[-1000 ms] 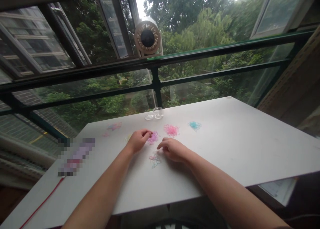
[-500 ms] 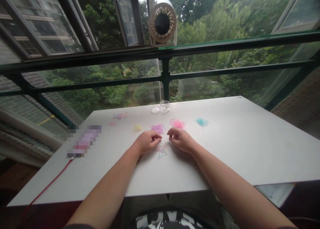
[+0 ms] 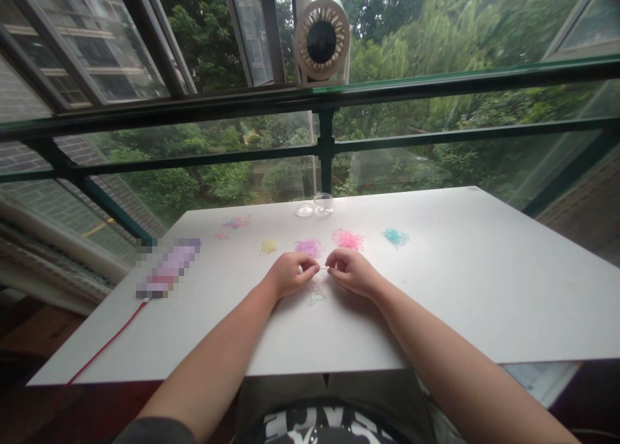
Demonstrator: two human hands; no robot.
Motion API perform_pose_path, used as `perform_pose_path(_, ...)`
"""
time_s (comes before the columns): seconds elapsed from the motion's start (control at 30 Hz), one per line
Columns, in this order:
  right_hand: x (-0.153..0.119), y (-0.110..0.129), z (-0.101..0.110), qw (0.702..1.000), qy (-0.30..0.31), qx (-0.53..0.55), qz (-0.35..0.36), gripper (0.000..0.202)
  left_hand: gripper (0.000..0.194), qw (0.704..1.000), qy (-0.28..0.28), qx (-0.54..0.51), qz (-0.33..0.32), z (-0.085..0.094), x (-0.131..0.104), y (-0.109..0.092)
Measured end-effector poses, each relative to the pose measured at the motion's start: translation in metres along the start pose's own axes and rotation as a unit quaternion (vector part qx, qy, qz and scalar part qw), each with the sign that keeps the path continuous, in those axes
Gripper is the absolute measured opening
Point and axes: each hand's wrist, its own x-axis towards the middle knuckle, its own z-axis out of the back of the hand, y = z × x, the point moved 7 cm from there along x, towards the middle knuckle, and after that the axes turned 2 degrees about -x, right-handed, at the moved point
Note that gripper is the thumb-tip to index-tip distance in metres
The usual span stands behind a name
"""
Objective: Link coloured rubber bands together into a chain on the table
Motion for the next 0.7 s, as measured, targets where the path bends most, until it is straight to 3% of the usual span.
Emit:
perform_pose_path(0.53,-0.001,0.005,-0.002,0.999,0.012,-0.029,0.01,0.007,0.015,1.0,-0.002,-0.004,-0.002,-0.003,-0.001,-0.001)
perform_pose_path(0.7,-0.001,0.005,0.0,0.999,0.0,-0.046,0.011,0.008,0.015,0.996,-0.072,0.045,0.011,0.012,0.004,0.013)
